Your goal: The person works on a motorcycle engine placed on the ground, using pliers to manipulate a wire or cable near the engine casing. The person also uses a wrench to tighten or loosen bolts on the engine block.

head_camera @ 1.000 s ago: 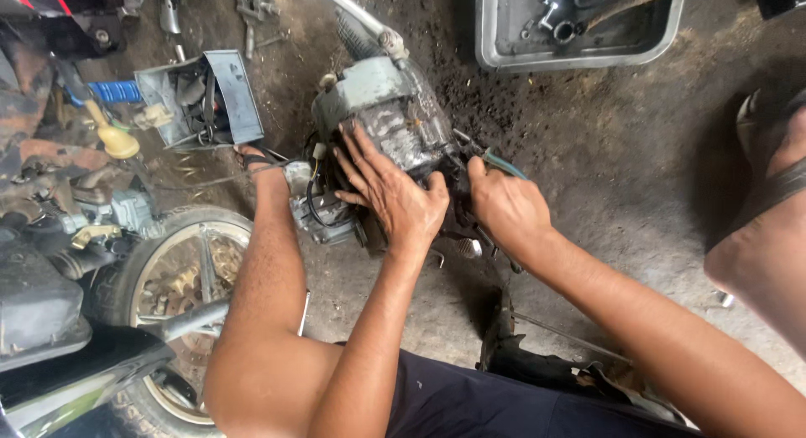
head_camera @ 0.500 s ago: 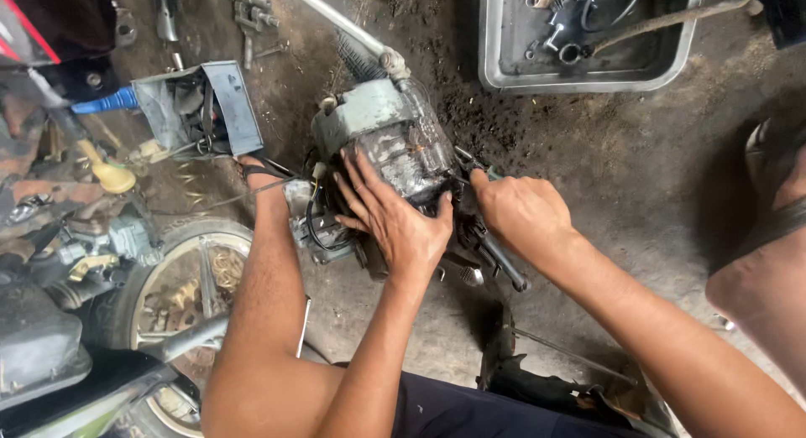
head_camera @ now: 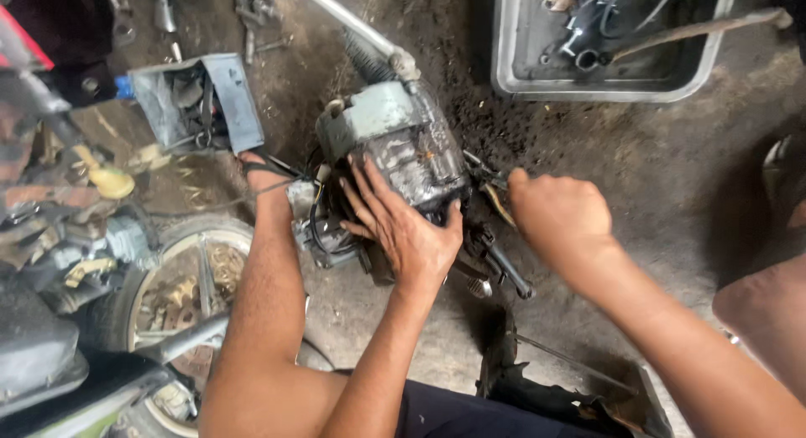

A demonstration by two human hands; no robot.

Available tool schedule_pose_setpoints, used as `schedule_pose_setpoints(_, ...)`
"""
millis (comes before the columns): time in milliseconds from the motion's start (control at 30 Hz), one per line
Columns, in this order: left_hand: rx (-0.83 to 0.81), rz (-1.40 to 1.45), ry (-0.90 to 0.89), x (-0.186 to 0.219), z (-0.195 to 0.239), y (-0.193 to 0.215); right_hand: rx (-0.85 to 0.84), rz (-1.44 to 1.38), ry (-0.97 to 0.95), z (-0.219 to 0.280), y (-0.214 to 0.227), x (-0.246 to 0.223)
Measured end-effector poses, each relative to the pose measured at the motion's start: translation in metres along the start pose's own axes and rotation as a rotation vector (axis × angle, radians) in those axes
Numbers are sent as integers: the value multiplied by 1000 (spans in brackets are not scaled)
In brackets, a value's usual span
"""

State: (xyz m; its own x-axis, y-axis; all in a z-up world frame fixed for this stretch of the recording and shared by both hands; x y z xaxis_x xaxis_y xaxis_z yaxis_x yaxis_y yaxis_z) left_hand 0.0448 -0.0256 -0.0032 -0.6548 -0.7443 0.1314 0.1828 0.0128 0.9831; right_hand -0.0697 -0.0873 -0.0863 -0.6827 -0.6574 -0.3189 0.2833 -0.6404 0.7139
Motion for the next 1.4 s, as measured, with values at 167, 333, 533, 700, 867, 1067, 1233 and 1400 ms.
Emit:
schedule_pose_setpoints(167,11,-23,-20,0,0,-2,-106,-276,110,0,-4,-13)
schedule_pose_setpoints(333,1,88,-29,1,-1,2,-196,-552,75,16,11,-22)
schedule_pose_setpoints(533,2,121,4,0,-1,2,-202,-1050,-14,27,8,-34)
schedule_pose_setpoints(700,26,93,19,4,-2,3,-143,-1087,-102,27,2,-41)
schedule_pose_setpoints(867,-28,23,100,0,-4,-2,-142,-1155,-88,27,3,-52)
schedule_pose_setpoints(1067,-19,7,114,-1,-5,-2,-161,-1175,-92,26,13,-55)
schedule_pose_setpoints(1233,4,10,90,-1,-3,-1,-112,-1207,-56,13,4,-54)
schedule_pose_setpoints(1400,55,-49,77,-3,1,-2,-22,-1206,37,-7,-29,-53)
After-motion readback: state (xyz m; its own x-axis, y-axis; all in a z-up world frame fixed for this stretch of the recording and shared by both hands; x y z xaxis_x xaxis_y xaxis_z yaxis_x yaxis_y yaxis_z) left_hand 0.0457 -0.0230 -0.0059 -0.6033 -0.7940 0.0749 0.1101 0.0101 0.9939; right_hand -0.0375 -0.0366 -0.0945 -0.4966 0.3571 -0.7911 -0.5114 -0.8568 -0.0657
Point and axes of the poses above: each hand's wrist, its own z-axis away from the middle knuckle, its own y-axis out of the back of the hand, x = y × z, the point moved 6 cm from there along -z, towards the middle knuckle, and after that the axes turned 2 degrees about -x, right-handed, at the moved point
